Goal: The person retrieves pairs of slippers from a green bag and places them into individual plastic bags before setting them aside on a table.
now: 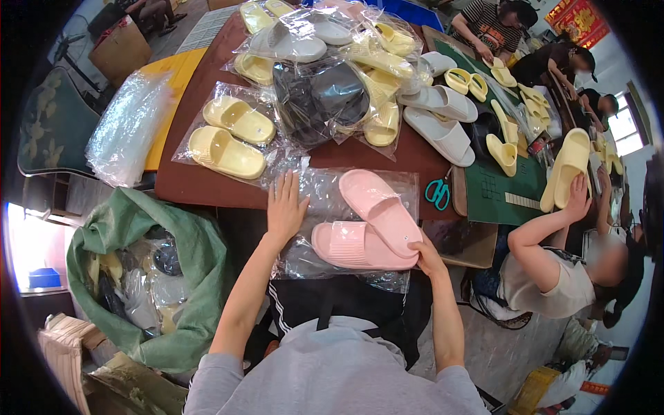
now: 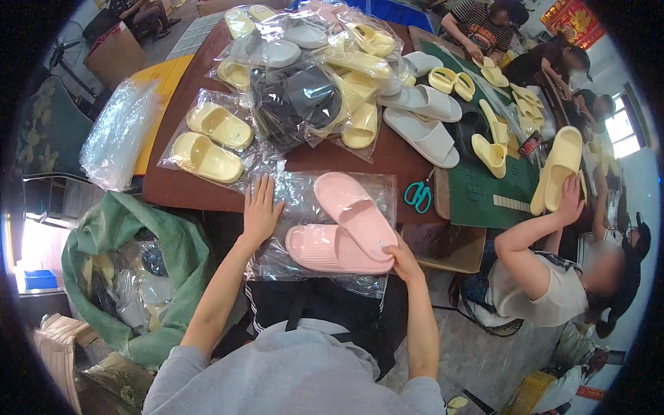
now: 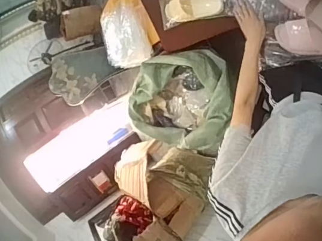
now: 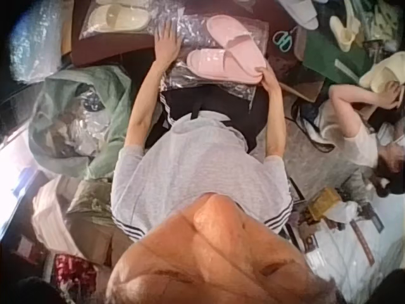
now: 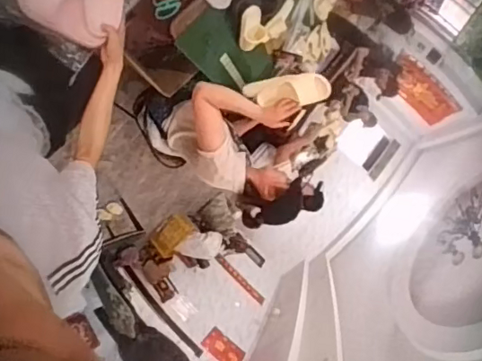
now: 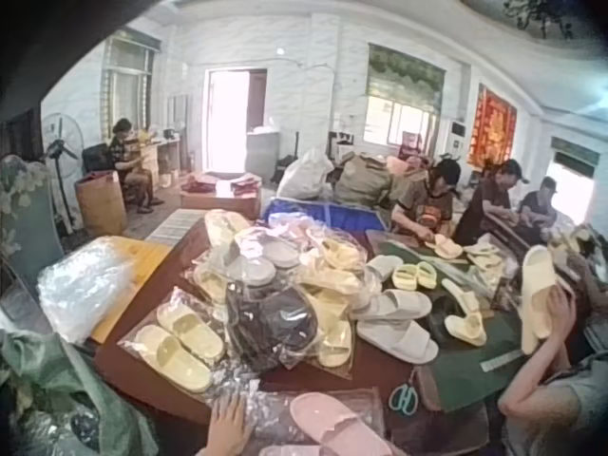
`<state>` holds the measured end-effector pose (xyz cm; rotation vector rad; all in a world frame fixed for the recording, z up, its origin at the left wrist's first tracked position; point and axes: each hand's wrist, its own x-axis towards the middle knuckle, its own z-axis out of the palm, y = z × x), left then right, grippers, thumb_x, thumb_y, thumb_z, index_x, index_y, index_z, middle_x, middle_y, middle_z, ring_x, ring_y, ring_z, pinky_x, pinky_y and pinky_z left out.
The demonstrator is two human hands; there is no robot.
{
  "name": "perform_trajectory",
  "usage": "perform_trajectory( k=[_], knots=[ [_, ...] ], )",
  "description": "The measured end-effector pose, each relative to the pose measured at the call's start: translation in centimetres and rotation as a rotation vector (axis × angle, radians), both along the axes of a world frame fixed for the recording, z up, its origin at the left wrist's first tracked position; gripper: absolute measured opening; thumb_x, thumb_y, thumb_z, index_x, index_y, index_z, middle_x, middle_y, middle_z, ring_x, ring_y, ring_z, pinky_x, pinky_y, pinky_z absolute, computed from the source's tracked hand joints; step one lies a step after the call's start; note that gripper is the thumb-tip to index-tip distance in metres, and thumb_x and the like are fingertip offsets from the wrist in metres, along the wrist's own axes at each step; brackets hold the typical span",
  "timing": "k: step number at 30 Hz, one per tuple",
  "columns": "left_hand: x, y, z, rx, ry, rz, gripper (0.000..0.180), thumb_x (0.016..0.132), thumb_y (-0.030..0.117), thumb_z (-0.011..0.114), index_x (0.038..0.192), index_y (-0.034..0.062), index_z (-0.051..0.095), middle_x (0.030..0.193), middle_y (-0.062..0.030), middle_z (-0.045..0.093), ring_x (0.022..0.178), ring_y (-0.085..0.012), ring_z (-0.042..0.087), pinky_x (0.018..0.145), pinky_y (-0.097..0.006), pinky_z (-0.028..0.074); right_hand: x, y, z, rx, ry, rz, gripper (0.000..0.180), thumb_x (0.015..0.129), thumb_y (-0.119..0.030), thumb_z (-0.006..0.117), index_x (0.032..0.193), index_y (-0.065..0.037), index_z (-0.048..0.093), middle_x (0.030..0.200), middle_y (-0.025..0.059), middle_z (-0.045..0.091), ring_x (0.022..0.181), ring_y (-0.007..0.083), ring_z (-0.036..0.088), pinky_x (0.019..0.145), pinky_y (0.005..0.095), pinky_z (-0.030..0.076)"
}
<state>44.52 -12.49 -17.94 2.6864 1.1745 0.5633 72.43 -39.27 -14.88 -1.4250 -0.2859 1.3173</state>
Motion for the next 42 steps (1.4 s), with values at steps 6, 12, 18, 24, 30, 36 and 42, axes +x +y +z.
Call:
perform_trajectory(
  k=[6, 12, 18, 24, 30, 36, 42],
  knots=[
    [-0.3, 0.2, 0.4, -0.031, 0.024, -0.052, 0.065, 0.087, 0.033, 0.061, 0.146, 0.0180, 0.039, 0.153, -0.0199, 0.028, 0.142, -0.0376, 0.025, 0.116, -0.051, 0.018, 1.8, -9.1, 1.3, 0.077, -0.139, -0.349, 0.063, 0.076, -0.004, 0.058, 0.138, 0.000, 0.043, 0.131, 0.0105, 0.053, 0.122, 0.0220, 0.051, 0.105, 0.0346, 0.038],
    [-1.2, 0.3, 0.2, -0.024, 0.052, -0.061, 0.061, 0.089, 0.032, 0.059, 0.146, 0.0175, 0.040, 0.154, -0.0208, 0.025, 0.142, -0.0386, 0.024, 0.115, -0.052, 0.018, 2.8, -13.4, 6.1, 0.201, -0.151, -0.640, 0.060, 0.079, -0.001, 0.057, 0.137, -0.001, 0.042, 0.129, 0.0108, 0.054, 0.120, 0.0242, 0.053, 0.104, 0.0394, 0.042],
    [-1.1, 0.2, -0.3, 0.002, 0.062, -0.059, 0.063, 0.090, 0.033, 0.059, 0.147, 0.0175, 0.038, 0.154, -0.0214, 0.025, 0.141, -0.0389, 0.025, 0.115, -0.052, 0.018, 8.9, -1.5, 7.9, 0.372, -0.117, -0.628, 0.049, 0.083, -0.005, 0.056, 0.131, -0.001, 0.049, 0.127, 0.0076, 0.055, 0.116, 0.0205, 0.054, 0.103, 0.0363, 0.042],
    [-0.4, 0.0, 0.3, -0.046, 0.049, -0.100, 0.059, 0.092, 0.031, 0.057, 0.146, 0.0168, 0.039, 0.154, -0.0216, 0.025, 0.142, -0.0385, 0.024, 0.115, -0.053, 0.017, 18.9, 8.7, 16.9, 0.420, -0.163, -0.543, 0.056, 0.097, -0.036, 0.057, 0.141, -0.009, 0.037, 0.144, 0.0150, 0.040, 0.130, 0.0331, 0.044, 0.105, 0.0563, 0.041],
    [-4.2, -1.0, 4.8, -0.173, -0.165, 0.020, 0.058, 0.088, 0.018, 0.062, 0.142, 0.0120, 0.043, 0.139, -0.0241, 0.038, 0.131, -0.0405, 0.035, 0.108, -0.049, 0.030, 7.6, 6.7, 9.1, 0.091, -1.078, 0.113, 0.052, 0.090, -0.023, 0.064, 0.136, -0.004, 0.050, 0.139, 0.0162, 0.048, 0.131, 0.0277, 0.044, 0.110, 0.0373, 0.032],
    [-8.4, -4.1, 6.6, -0.768, -0.131, 0.124, 0.072, 0.085, 0.014, 0.065, 0.150, 0.0192, 0.032, 0.110, -0.0209, 0.052, 0.094, -0.0343, 0.058, 0.085, -0.042, 0.048, -2.2, -0.3, -0.6, -0.187, -0.989, 0.073, 0.076, 0.088, -0.029, 0.068, 0.146, 0.002, 0.030, 0.143, 0.0273, 0.040, 0.133, 0.0382, 0.040, 0.110, 0.0414, 0.032],
    [-8.7, -6.2, 5.0, -1.202, -0.649, 0.113, 0.066, 0.079, -0.008, 0.053, 0.143, 0.0097, 0.043, 0.126, -0.0089, 0.056, 0.079, -0.0106, 0.057, 0.071, -0.025, 0.048, -4.2, -3.0, 1.6, -0.117, -0.530, -0.064, 0.065, 0.082, 0.005, 0.061, 0.144, -0.004, 0.041, 0.131, 0.0102, 0.054, 0.108, 0.0169, 0.054, 0.096, 0.0295, 0.043]
  ],
)
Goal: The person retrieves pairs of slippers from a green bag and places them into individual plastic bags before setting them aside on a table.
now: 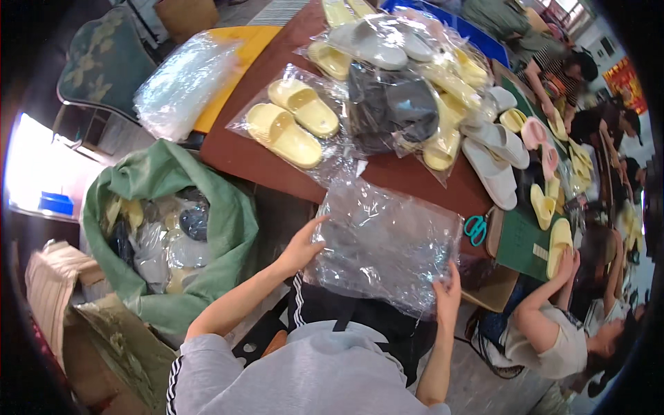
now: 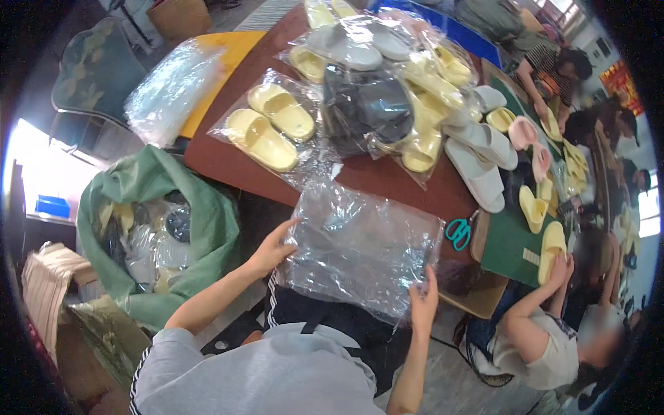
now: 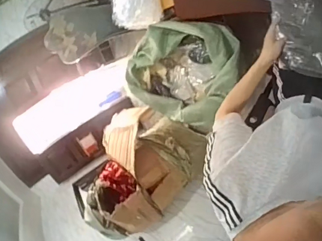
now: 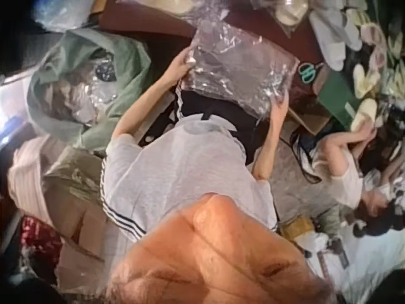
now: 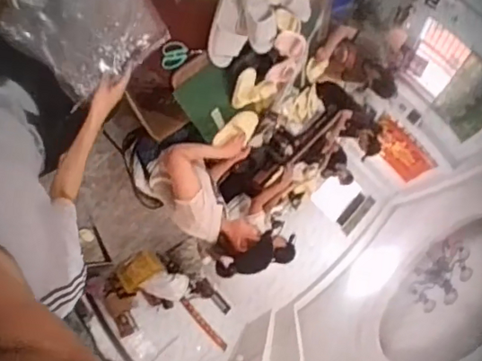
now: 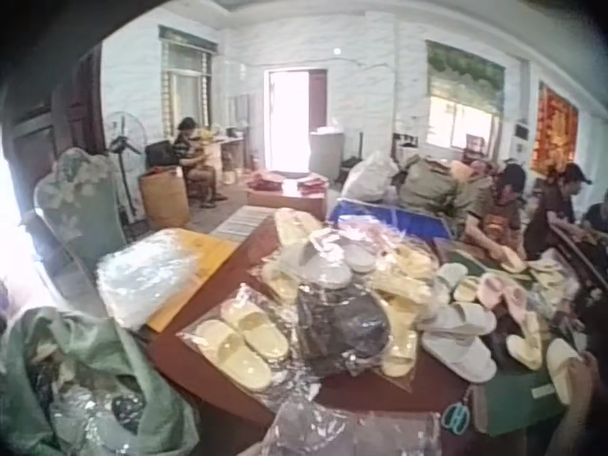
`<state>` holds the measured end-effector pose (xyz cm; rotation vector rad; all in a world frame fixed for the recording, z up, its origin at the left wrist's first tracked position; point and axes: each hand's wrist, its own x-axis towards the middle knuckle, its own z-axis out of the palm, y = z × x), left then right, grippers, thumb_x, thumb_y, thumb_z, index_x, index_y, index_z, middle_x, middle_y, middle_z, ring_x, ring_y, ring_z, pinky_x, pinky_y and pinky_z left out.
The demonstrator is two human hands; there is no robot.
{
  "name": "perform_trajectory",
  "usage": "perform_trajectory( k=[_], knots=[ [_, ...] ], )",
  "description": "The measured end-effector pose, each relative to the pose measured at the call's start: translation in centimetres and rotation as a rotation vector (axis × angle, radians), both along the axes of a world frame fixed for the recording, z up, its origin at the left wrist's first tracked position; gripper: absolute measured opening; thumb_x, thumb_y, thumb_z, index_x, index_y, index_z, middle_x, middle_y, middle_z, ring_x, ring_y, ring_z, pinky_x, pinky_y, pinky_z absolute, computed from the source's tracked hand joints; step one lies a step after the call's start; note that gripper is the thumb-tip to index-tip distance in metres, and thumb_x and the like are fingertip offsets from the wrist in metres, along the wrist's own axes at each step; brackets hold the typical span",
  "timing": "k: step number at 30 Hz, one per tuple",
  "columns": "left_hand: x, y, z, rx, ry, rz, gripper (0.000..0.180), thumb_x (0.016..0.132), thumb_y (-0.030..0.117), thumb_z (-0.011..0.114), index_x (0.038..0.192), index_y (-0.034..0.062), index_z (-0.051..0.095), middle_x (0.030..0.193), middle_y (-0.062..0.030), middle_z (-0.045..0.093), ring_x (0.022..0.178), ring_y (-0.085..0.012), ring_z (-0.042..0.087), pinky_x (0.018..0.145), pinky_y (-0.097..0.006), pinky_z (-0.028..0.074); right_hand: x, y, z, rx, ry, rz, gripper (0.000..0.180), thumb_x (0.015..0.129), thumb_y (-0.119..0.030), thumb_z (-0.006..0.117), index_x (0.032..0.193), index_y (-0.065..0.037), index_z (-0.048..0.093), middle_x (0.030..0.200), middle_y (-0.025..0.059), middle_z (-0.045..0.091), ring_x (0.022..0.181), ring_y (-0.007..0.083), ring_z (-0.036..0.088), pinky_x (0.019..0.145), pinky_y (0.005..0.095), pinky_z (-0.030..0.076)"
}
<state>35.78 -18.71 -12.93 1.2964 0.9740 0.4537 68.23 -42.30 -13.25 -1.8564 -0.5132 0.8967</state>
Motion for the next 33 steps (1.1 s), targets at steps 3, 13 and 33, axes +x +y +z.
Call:
perform_trajectory(
  k=[3, 13, 33],
  knots=[
    [-2.8, -1.7, 0.2, -0.087, 0.112, -0.156, 0.059, 0.080, -0.002, 0.056, 0.138, 0.0079, 0.047, 0.116, -0.0114, 0.060, 0.079, -0.0138, 0.059, 0.071, -0.027, 0.050, 0.6, -0.1, 1.5, 0.039, -0.067, 0.053, 0.051, 0.082, 0.003, 0.063, 0.132, 0.000, 0.053, 0.126, 0.0097, 0.058, 0.112, 0.0162, 0.053, 0.096, 0.0286, 0.041],
    [-1.6, 12.5, 1.3, 1.522, 0.867, -0.089, 0.058, 0.077, 0.004, 0.058, 0.134, 0.0073, 0.048, 0.139, -0.0136, 0.046, 0.133, -0.0337, 0.037, 0.113, -0.049, 0.026, 0.6, -1.2, -1.4, 0.075, -0.124, 0.089, 0.063, 0.078, 0.007, 0.065, 0.138, -0.002, 0.048, 0.128, 0.0072, 0.055, 0.112, 0.0163, 0.051, 0.095, 0.0267, 0.040],
    [1.9, 15.3, 17.0, 1.061, -0.001, 0.442, 0.008, 0.085, -0.002, 0.052, 0.090, -0.0009, 0.059, 0.069, 0.0010, 0.049, 0.063, -0.0060, 0.044, 0.058, -0.022, 0.037, -1.0, 0.5, 0.7, -0.059, -0.331, 0.260, 0.049, 0.079, -0.004, 0.067, 0.127, -0.005, 0.059, 0.111, 0.0100, 0.063, 0.094, 0.0185, 0.059, 0.084, 0.0282, 0.046]
  ],
)
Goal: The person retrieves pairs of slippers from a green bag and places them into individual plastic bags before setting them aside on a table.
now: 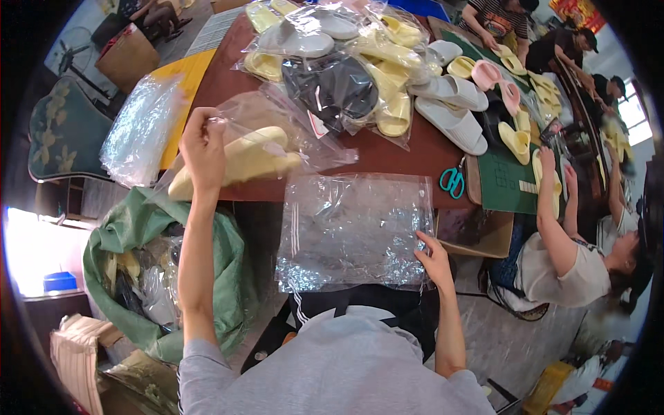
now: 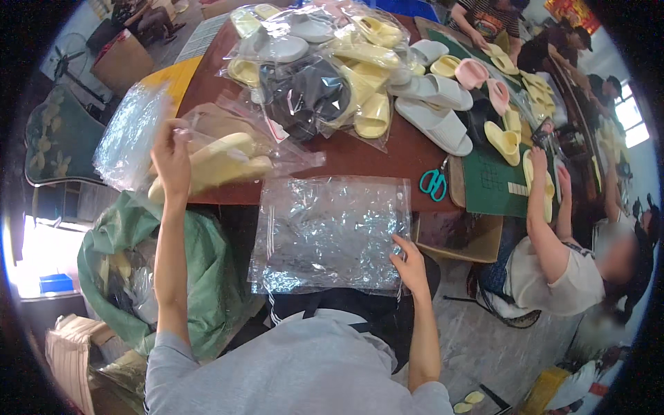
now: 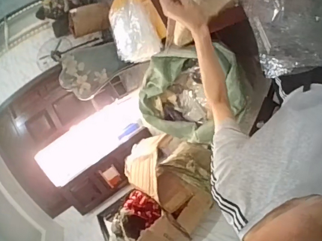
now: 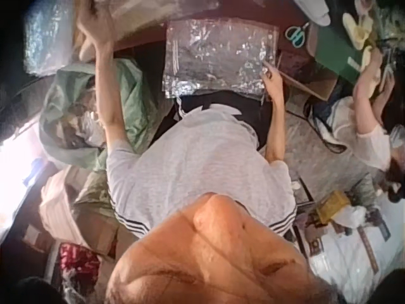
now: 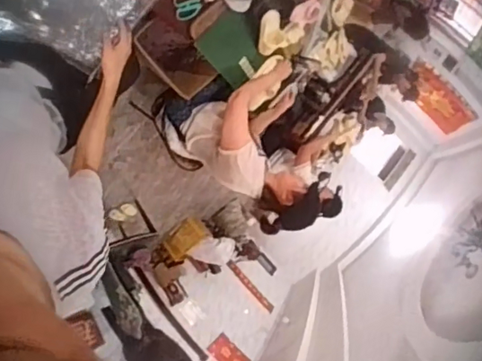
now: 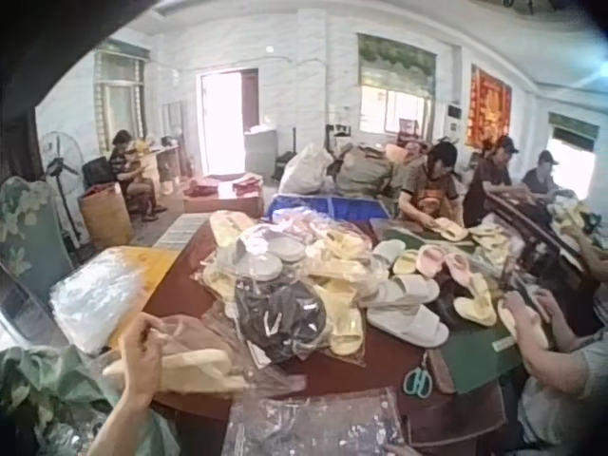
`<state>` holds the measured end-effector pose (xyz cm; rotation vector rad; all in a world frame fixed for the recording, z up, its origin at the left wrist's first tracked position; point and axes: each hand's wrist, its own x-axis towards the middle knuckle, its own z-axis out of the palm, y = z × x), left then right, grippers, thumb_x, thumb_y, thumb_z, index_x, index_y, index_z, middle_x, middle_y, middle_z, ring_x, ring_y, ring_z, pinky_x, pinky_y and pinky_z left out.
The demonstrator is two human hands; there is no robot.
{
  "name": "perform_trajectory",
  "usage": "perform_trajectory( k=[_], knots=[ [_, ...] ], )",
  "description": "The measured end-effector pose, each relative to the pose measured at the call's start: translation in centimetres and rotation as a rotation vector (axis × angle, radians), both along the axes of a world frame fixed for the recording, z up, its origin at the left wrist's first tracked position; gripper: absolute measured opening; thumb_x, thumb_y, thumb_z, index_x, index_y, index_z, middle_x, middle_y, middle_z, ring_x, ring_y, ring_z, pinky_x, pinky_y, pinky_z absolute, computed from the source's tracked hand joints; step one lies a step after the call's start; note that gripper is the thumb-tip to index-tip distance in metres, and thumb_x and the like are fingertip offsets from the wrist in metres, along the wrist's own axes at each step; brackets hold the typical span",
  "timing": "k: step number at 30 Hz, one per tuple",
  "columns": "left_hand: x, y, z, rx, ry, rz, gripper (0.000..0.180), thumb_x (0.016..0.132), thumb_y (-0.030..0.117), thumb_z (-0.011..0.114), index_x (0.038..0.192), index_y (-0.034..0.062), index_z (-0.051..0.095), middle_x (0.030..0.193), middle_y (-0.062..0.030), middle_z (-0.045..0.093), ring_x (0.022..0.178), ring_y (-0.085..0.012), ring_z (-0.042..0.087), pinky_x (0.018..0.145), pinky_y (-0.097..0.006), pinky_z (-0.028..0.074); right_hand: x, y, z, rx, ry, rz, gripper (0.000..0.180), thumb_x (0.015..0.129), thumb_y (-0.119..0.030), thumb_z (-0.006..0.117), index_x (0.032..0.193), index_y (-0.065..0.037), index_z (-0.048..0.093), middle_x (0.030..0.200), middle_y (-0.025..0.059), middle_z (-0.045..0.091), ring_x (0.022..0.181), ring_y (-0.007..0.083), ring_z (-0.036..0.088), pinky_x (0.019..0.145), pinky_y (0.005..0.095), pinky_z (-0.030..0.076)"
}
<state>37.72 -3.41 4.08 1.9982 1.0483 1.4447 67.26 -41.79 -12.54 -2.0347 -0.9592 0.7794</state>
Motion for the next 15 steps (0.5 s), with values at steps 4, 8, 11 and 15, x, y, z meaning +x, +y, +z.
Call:
perform_trajectory(
  k=[4, 8, 11, 15],
  knots=[
    [2.2, -5.8, 3.1, 0.089, -0.022, -0.040, 0.012, 0.080, -0.006, 0.051, 0.088, -0.0018, 0.058, 0.075, -0.0041, 0.054, 0.068, -0.0107, 0.049, 0.061, -0.024, 0.040, 0.0, -0.6, -0.4, 0.007, -0.009, 0.013, 0.052, 0.078, -0.006, 0.068, 0.129, -0.007, 0.058, 0.106, 0.0083, 0.062, 0.083, 0.0169, 0.055, 0.077, 0.0273, 0.045],
    [4.4, -14.4, 4.3, 0.298, 0.277, -0.369, 0.030, 0.062, -0.011, 0.060, 0.090, 0.0001, 0.061, 0.086, -0.0128, 0.059, 0.074, -0.0301, 0.058, 0.065, -0.037, 0.049, -0.2, -0.9, -1.4, 0.046, -0.018, -0.013, 0.052, 0.078, -0.006, 0.069, 0.129, -0.007, 0.058, 0.101, 0.0077, 0.063, 0.076, 0.0162, 0.052, 0.074, 0.0277, 0.045],
    [6.1, -21.0, 0.9, 0.107, 0.550, -0.824, 0.033, 0.073, 0.011, 0.066, 0.105, 0.0051, 0.060, 0.083, -0.0107, 0.057, 0.081, -0.0274, 0.063, 0.068, -0.038, 0.052, 1.3, -3.0, -5.4, 0.072, 0.042, -0.016, 0.047, 0.081, -0.014, 0.067, 0.127, -0.003, 0.059, 0.107, 0.0137, 0.065, 0.094, 0.0250, 0.061, 0.085, 0.0348, 0.047],
    [6.4, -22.9, -6.2, -0.252, 0.484, -1.192, 0.037, 0.082, 0.027, 0.070, 0.108, 0.0025, 0.060, 0.097, -0.0139, 0.064, 0.086, -0.0328, 0.065, 0.074, -0.040, 0.053, 0.7, -2.1, -1.8, 0.035, 0.080, -0.001, 0.041, 0.085, -0.015, 0.066, 0.123, -0.002, 0.060, 0.118, 0.0174, 0.062, 0.107, 0.0269, 0.060, 0.095, 0.0372, 0.044]
  ],
)
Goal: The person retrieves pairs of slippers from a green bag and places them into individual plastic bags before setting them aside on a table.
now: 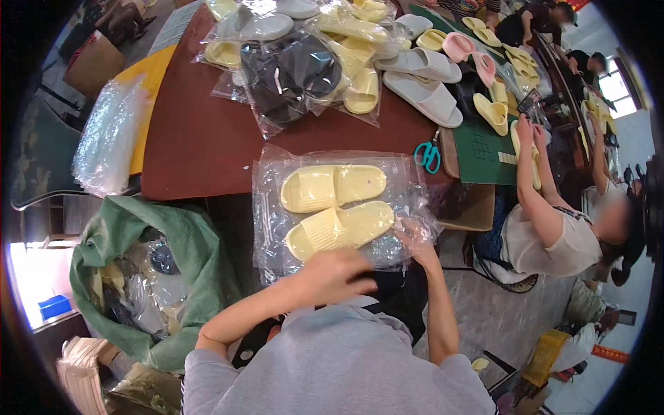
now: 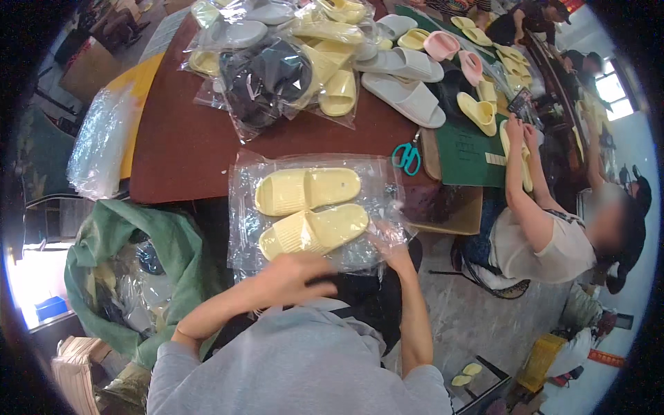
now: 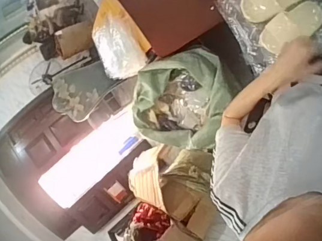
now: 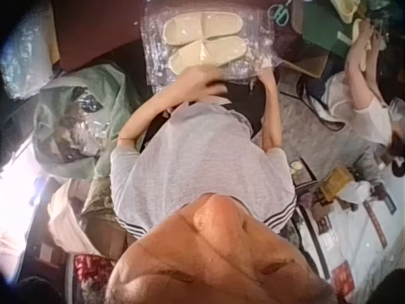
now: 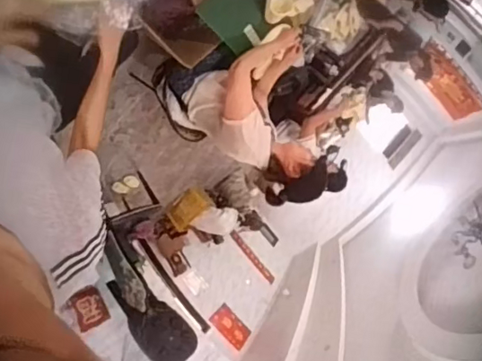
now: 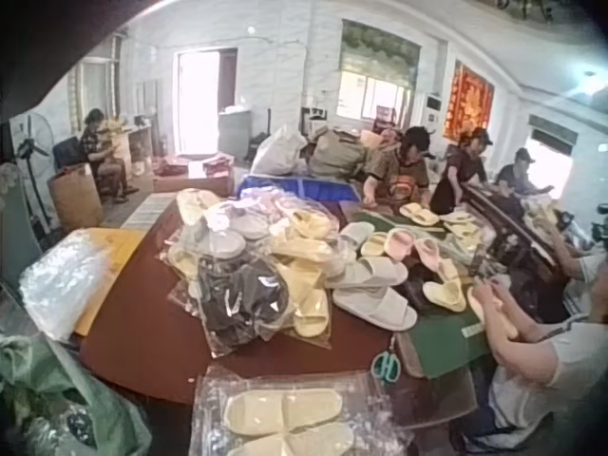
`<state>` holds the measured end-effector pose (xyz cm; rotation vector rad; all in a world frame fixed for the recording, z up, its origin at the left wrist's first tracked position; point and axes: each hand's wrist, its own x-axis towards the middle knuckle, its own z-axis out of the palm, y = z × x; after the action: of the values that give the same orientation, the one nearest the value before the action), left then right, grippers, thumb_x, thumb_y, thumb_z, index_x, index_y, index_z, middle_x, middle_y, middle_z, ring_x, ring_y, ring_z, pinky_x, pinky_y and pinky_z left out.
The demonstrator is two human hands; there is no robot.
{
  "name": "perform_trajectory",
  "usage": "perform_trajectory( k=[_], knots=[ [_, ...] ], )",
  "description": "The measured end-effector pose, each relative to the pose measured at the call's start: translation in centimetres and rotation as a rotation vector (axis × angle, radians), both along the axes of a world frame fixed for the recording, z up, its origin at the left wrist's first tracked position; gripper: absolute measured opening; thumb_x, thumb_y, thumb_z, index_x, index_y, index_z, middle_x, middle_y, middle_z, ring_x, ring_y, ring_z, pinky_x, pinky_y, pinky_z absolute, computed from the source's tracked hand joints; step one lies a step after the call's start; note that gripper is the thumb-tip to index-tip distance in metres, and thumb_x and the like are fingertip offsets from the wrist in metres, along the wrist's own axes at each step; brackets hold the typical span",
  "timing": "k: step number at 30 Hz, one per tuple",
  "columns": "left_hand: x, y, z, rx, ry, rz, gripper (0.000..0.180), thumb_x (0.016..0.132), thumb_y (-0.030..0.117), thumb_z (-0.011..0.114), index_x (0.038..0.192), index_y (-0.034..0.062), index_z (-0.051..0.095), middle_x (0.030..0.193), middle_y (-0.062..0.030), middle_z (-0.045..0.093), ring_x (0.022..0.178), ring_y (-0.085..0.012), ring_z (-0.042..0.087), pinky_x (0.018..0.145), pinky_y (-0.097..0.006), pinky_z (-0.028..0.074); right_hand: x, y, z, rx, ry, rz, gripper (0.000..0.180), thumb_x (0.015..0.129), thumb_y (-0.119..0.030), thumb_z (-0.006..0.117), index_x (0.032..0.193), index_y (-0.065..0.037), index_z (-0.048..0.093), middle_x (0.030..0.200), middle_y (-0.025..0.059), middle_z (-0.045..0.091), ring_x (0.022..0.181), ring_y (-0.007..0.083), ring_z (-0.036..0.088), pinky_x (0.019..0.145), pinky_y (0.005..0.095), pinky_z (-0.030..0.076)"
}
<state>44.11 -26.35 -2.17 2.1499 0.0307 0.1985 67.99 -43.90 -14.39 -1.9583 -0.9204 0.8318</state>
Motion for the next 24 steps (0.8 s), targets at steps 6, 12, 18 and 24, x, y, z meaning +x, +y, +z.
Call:
perform_trajectory(
  k=[6, 12, 18, 24],
  knots=[
    [-1.4, 3.5, -7.0, 0.400, 0.155, 0.453, 0.067, 0.081, 0.028, 0.071, 0.138, 0.0050, 0.044, 0.143, -0.0251, 0.034, 0.132, -0.0456, 0.033, 0.109, -0.052, 0.029, 4.1, -4.7, 1.5, 0.075, -0.165, -0.289, 0.024, 0.093, -0.005, 0.057, 0.116, 0.001, 0.062, 0.115, 0.0104, 0.064, 0.108, 0.0187, 0.061, 0.092, 0.0309, 0.048],
    [-4.1, 4.7, -7.1, 0.436, 0.237, 0.660, 0.065, 0.086, 0.030, 0.067, 0.142, 0.0062, 0.041, 0.125, -0.0231, 0.048, 0.110, -0.0389, 0.051, 0.092, -0.046, 0.044, 5.6, 1.4, 7.1, 0.297, 0.192, -0.303, 0.027, 0.101, -0.010, 0.045, 0.120, 0.004, 0.057, 0.115, 0.0128, 0.062, 0.106, 0.0213, 0.062, 0.091, 0.0321, 0.051],
    [-5.8, 5.1, -8.8, 0.311, 0.529, 0.659, 0.069, 0.089, 0.043, 0.061, 0.143, 0.0081, 0.037, 0.094, -0.0209, 0.062, 0.081, -0.0379, 0.064, 0.070, -0.045, 0.052, 7.6, 2.9, 1.0, -0.350, 0.433, -0.240, 0.029, 0.094, -0.004, 0.041, 0.118, 0.002, 0.057, 0.101, 0.0145, 0.067, 0.077, 0.0221, 0.067, 0.072, 0.0319, 0.057],
    [-6.2, 6.0, -8.8, -0.148, 0.595, 0.627, 0.078, 0.080, 0.032, 0.071, 0.146, 0.0107, 0.035, 0.088, -0.0168, 0.065, 0.081, -0.0332, 0.065, 0.072, -0.044, 0.051, 7.0, 1.6, 2.4, -0.427, 0.818, 0.194, 0.034, 0.089, -0.016, 0.064, 0.121, -0.003, 0.062, 0.102, 0.0069, 0.068, 0.079, 0.0090, 0.062, 0.069, 0.0221, 0.051]
  ],
)
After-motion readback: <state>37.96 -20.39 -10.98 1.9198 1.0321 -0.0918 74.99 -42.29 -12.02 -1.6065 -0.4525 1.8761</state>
